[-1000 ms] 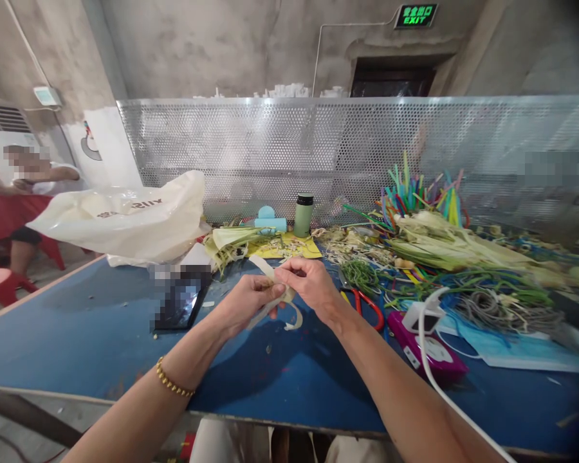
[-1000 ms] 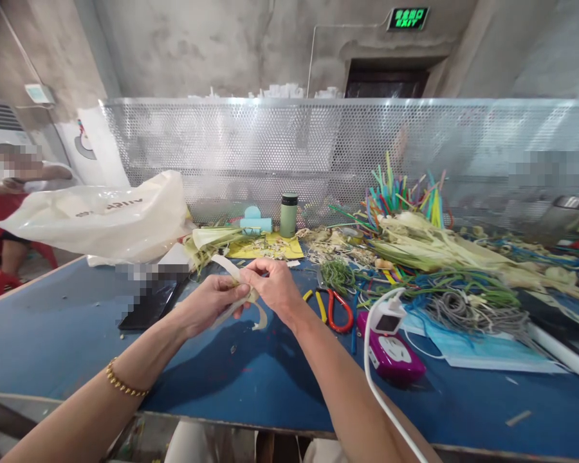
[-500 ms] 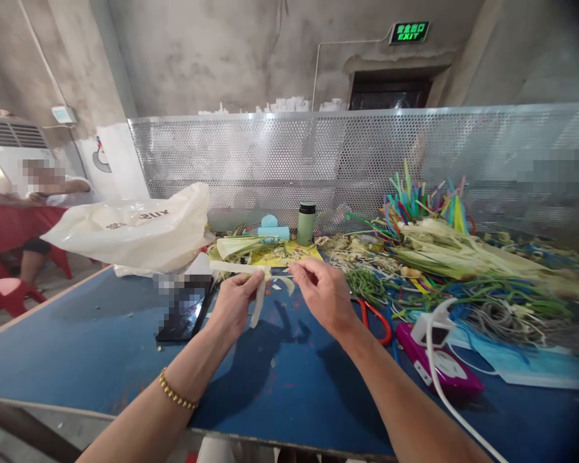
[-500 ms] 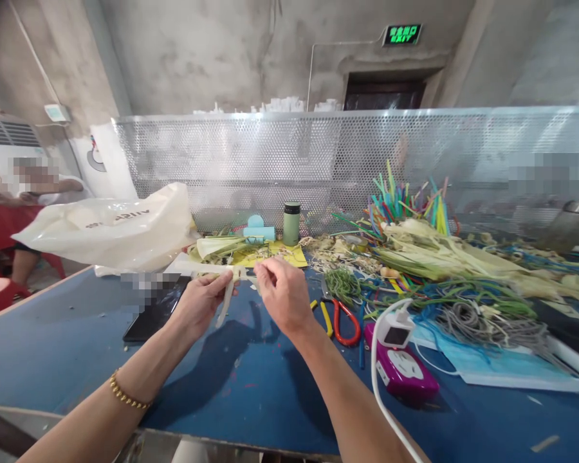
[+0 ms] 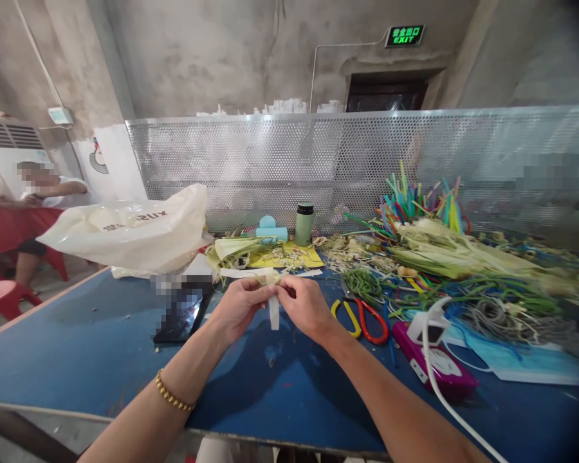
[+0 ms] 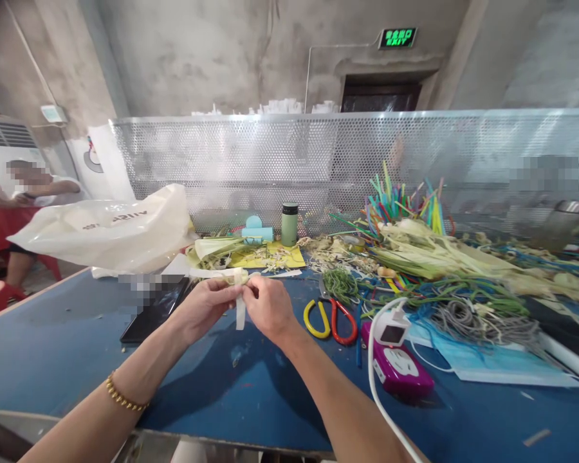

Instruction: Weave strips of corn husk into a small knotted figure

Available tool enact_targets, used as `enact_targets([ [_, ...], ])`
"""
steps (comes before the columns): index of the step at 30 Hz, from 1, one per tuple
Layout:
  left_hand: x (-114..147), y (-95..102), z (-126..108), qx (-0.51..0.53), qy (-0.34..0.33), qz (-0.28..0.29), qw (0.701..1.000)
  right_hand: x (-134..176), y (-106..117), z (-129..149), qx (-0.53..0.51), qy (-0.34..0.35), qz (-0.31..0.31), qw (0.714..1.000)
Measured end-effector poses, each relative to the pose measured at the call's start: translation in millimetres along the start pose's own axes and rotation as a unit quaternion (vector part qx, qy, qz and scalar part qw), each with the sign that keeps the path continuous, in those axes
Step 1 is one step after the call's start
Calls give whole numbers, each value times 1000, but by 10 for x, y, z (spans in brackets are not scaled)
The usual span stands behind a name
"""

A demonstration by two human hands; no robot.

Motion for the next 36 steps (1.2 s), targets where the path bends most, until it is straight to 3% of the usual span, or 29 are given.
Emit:
enact_targets([
  [10, -6, 54, -7, -12, -31, -51, 998, 29, -6, 38, -2, 15, 10, 1000],
  [19, -47, 108, -16, 19, -61, -59, 996, 55, 1, 67, 42, 59, 28, 997],
  [21, -52, 122, -12, 17, -64, -62, 996, 46, 63, 93, 37, 78, 9, 996],
  [24, -39, 123, -11, -3, -61, -68, 996, 25, 193, 121, -1, 97, -75, 992],
  [27, -5, 85, -9, -34, -42, -60, 997, 13, 208, 104, -16, 102, -107, 989],
  [31, 37, 18, -22, -35, -1, -23, 999, 21, 103, 69, 7, 102, -58, 993],
  [36, 41, -10, -68, 4, 12, 34, 999, 48, 100, 126, 27, 154, -21, 987],
])
Point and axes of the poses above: each hand's wrist, its own x-axis away from the middle knuckle, its own y-axis out of the back of the hand, z = x × y, the point moved 4 cm from there along -x, towards the middle knuckle, and after that the axes turned 1 degree about -x, right-handed, at the moved point
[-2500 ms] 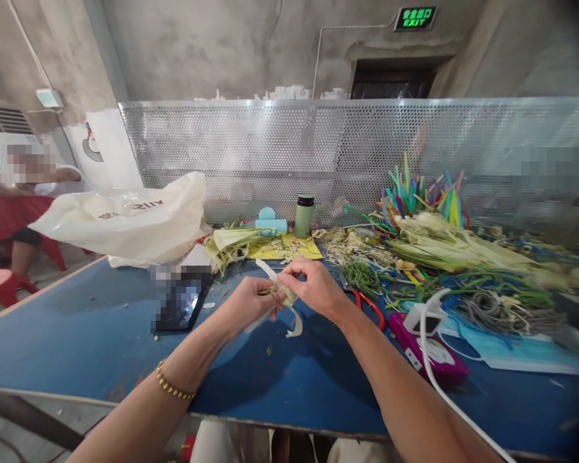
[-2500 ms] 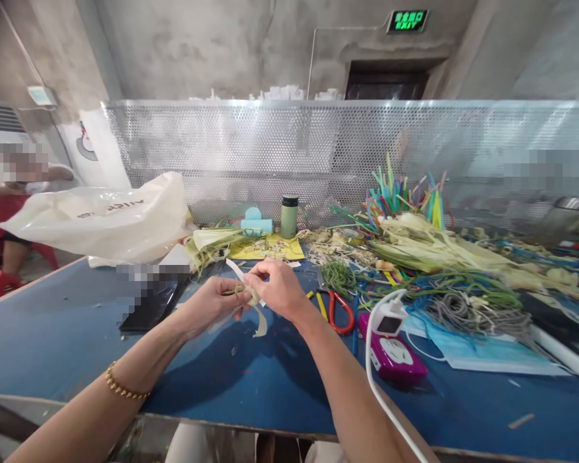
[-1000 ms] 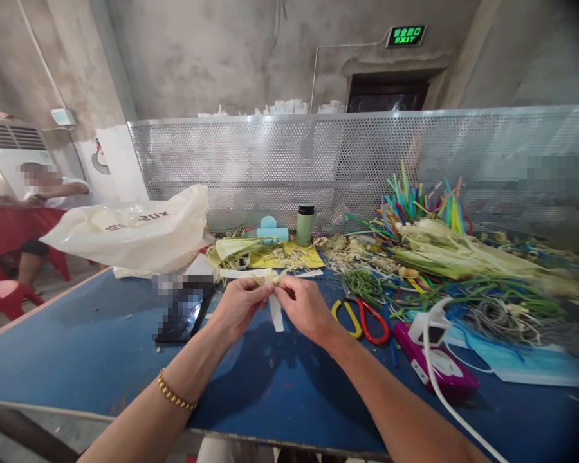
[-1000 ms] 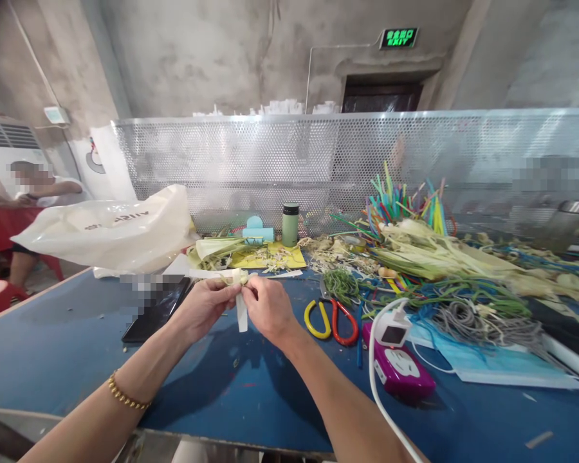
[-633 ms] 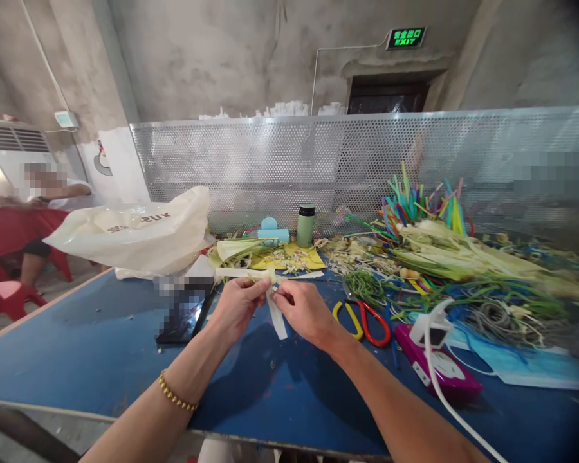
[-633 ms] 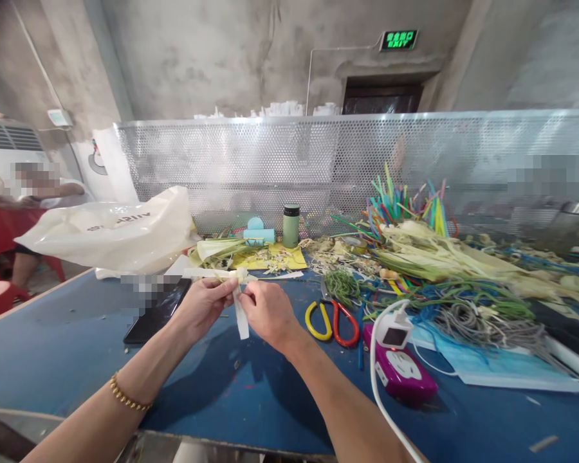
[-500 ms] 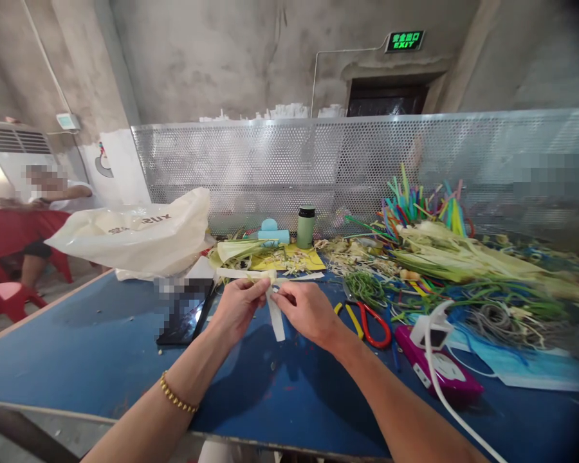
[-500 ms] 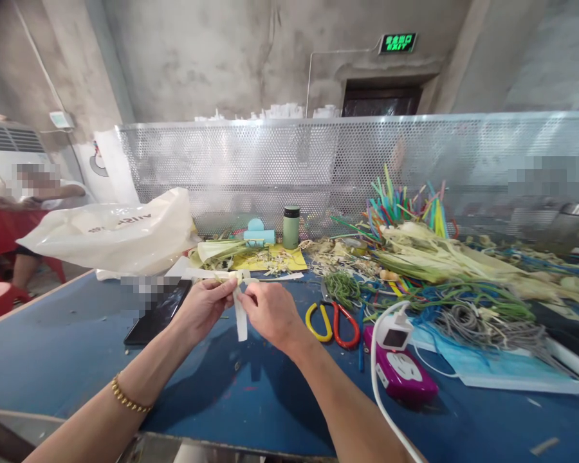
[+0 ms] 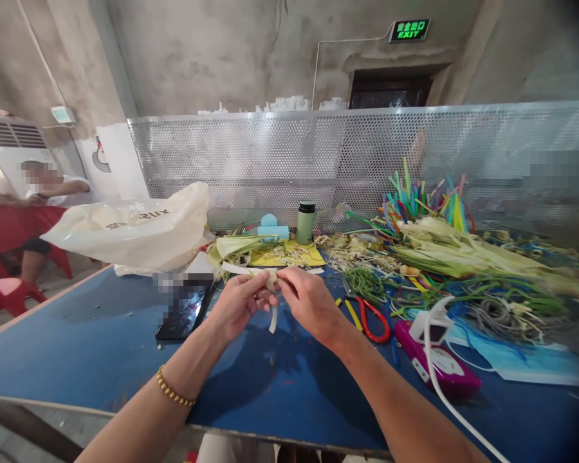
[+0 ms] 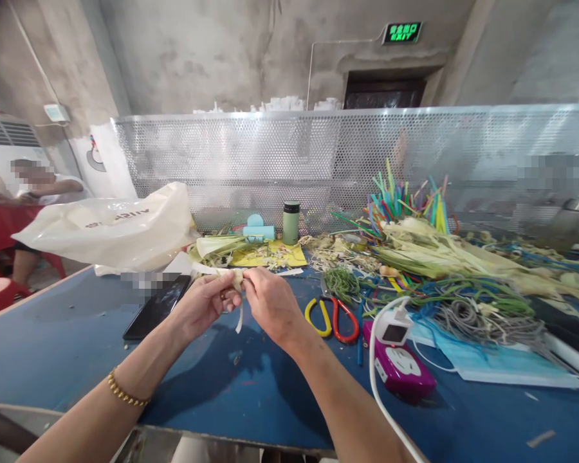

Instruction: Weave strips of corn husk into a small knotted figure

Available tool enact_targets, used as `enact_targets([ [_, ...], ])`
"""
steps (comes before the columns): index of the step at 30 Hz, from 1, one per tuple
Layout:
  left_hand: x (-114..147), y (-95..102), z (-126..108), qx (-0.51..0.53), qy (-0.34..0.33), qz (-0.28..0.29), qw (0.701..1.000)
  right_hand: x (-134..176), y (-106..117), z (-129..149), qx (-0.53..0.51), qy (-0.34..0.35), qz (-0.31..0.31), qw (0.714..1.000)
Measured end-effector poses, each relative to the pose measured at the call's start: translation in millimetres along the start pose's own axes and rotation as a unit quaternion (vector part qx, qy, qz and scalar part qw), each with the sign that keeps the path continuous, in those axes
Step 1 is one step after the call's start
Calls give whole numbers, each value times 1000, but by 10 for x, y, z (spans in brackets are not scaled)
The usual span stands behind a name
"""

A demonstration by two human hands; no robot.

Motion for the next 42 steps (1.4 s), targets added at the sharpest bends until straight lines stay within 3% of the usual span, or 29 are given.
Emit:
enact_targets([
  [4, -12, 0, -3, -8, -12, 0, 1000, -5, 29, 17, 30, 18, 11, 999],
  [12, -7, 23, -7, -7, -26, -35, 999, -28, 61, -28, 65, -33, -1, 997],
  [18, -17, 41, 9, -23, -44, -42, 998, -26, 78, -28, 98, -5, -25, 995],
  [21, -14, 22, 14, -53, -64, -41, 996, -33, 103, -28, 34, -25, -33, 999],
  [26, 16, -29, 1, -85, -83, -37, 992, -21, 17, -38, -150, -139, 38, 978],
  [32, 31, -44, -21, -57, -67, -18, 996, -5, 5, -10, -180, -143, 24, 973],
  [34, 29, -35, -25, -37, -53, -16, 998, -3, -16, -24, -241, -168, 48, 955],
  [38, 40, -48, -27, -38, -43, 0, 998, -1, -63, -63, -406, -232, 83, 880],
  [40, 53, -74, -22, -62, -50, 16, 997, -5, -53, -97, -439, -255, 54, 860],
  [42, 63, -97, -8, -68, -51, 24, 996, -7, -16, -138, -431, -272, -5, 860],
])
Point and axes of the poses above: each hand's wrist, its own x-axis away from the middle knuckle, its own y-axis out of the back of the hand, z = x × y, the point moved 4 cm from there along -x, towards the middle knuckle, and after that the axes turned 1 degree about -x, right-handed, at the moved point
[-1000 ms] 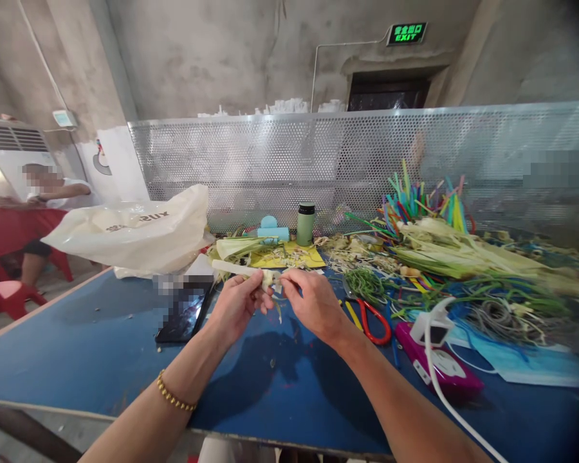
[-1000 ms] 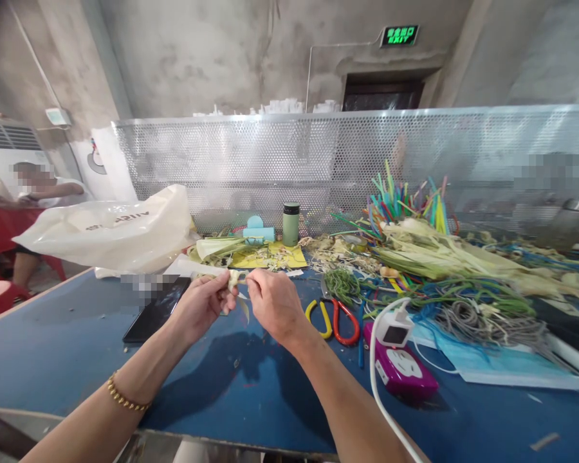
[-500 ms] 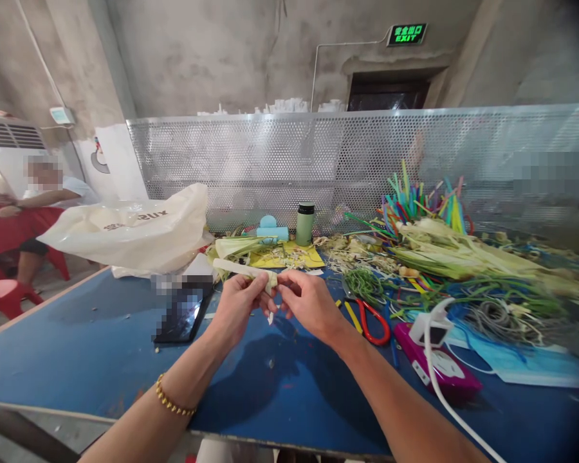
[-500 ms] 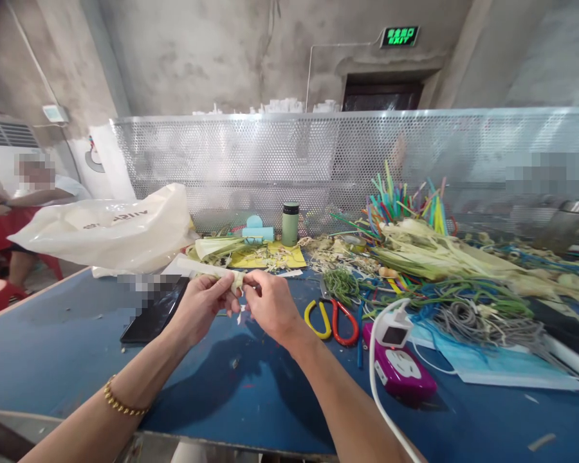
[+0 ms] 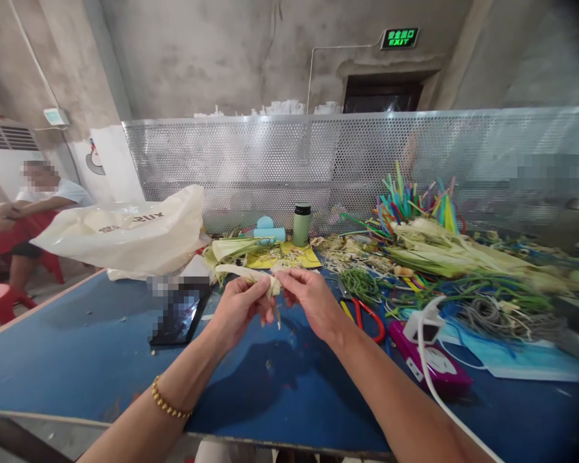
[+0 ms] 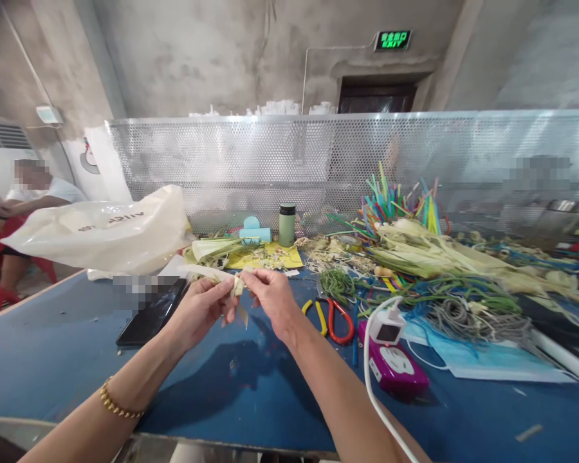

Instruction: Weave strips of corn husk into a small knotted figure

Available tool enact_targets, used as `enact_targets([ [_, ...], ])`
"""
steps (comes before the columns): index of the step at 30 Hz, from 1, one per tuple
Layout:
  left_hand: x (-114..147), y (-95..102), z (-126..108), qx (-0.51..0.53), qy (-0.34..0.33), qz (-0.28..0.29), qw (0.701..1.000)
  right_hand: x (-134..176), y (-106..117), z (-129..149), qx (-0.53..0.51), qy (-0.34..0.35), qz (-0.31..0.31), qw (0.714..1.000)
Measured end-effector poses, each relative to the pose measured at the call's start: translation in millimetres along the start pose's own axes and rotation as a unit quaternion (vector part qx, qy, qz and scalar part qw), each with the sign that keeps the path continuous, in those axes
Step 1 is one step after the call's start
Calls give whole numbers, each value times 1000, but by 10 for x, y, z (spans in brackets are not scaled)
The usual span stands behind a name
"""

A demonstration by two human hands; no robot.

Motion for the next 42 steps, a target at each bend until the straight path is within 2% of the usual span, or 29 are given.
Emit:
enact_targets([
  [3, 8, -30, 23, 8, 17, 13, 1000, 0, 41, 37, 25, 31, -58, 998],
  [10, 13, -5, 39, -21, 30, -2, 999, 5, -4, 58, 46, 52, -32, 997],
  [18, 56, -48, 32, -25, 46, 69, 996, 8, 4, 35, 32, 26, -21, 999],
  [22, 33, -18, -4, -26, 16, 22, 999, 14, 17, 67, 60, 37, -25, 997],
  [25, 15, 21, -24, -57, -18, -21, 998, 14, -20, 53, 58, 28, 8, 998],
  [28, 11, 24, -17, -86, -15, -18, 996, 10, -42, 32, 53, 33, 15, 998],
  [31, 12, 12, -2, -59, 7, -5, 998, 2, -16, 16, 49, 43, -14, 998],
  [34, 6, 17, -3, -30, 1, -20, 999, -4, 5, 5, 53, 42, -25, 997],
  [42, -15, 7, 11, -49, -23, -39, 998, 22, -99, 13, 31, 54, 62, 996],
])
Point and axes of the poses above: each hand's wrist, its own x-axis away from the middle knuckle, its own y-axis out of the back of the hand, z = x × y, the point moved 4 cm from there along -x, towards the middle knuckle, and after that the axes turned 1 degree about -x, right-handed, at the moved point
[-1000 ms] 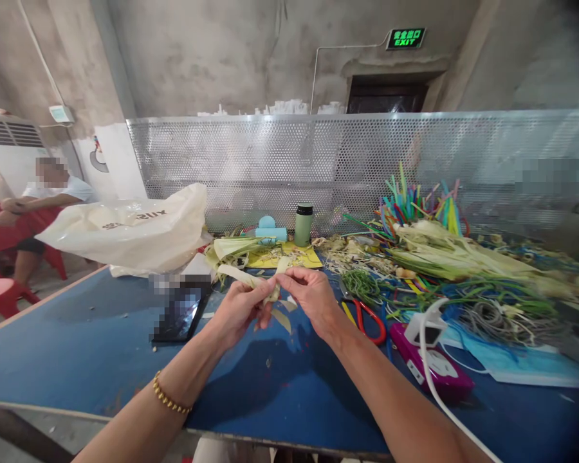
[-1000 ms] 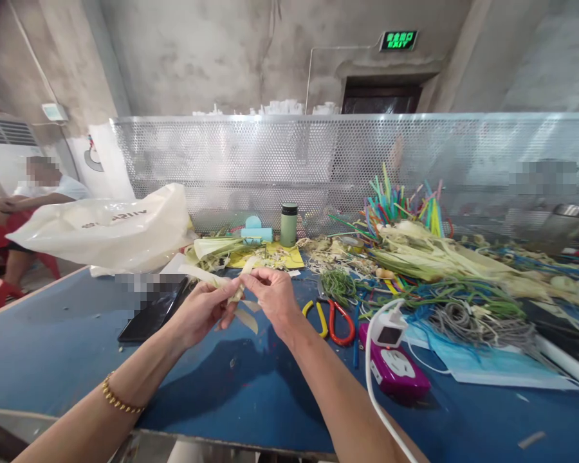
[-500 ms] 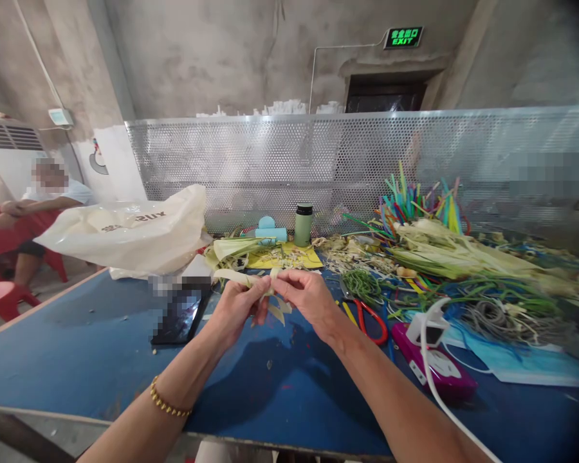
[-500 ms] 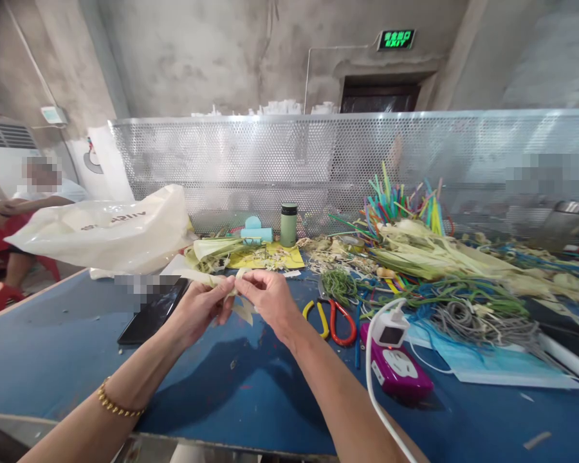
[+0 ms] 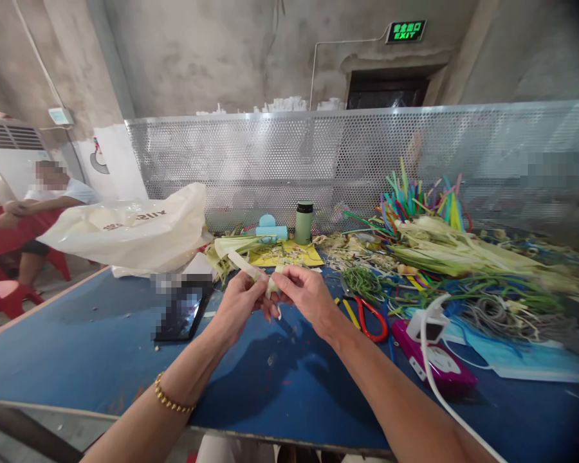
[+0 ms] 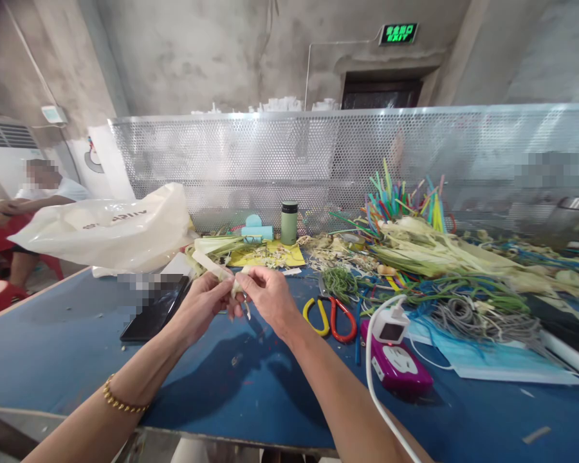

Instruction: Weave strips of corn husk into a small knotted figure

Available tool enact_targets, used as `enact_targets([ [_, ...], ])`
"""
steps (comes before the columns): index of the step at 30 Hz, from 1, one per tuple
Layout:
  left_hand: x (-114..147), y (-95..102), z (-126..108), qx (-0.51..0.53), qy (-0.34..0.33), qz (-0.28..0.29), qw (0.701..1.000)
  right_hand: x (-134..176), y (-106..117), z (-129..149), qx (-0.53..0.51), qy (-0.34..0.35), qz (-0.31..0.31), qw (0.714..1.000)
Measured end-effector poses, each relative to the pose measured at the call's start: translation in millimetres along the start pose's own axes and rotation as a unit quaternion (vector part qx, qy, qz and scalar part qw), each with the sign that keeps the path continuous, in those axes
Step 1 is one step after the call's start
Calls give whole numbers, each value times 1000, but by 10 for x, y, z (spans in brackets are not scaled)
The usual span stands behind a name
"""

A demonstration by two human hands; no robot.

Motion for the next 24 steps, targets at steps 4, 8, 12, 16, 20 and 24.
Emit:
enact_targets([
  [4, 10, -17, -2, 10, 2, 16, 1000, -12, 2, -37, 24, 2, -8, 1000],
  [8, 30, -22, -5, 20, 13, 33, 999, -32, 52, -95, 102, -2, -47, 994],
  [12, 31, -10, -15, 1, 21, 26, 999, -33, 59, -104, 124, -8, -41, 991],
  [16, 9, 16, -33, -47, -4, 5, 999, -36, 74, -86, 161, -7, -44, 986],
  [20, -5, 52, -31, -54, -23, -24, 998, -47, 96, -92, 199, -6, -51, 979],
  [24, -4, 93, -12, -21, -10, -56, 998, -49, 98, -88, 187, -2, -37, 982],
])
Point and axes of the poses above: each hand's wrist, its own x-axis away from the middle knuckle, its own y-axis out of the back of the hand, z = x × y, the point moved 4 cm from there along -x, towards the middle knuckle, and after that the axes turned 1 degree about -x, right-handed, at the moved point
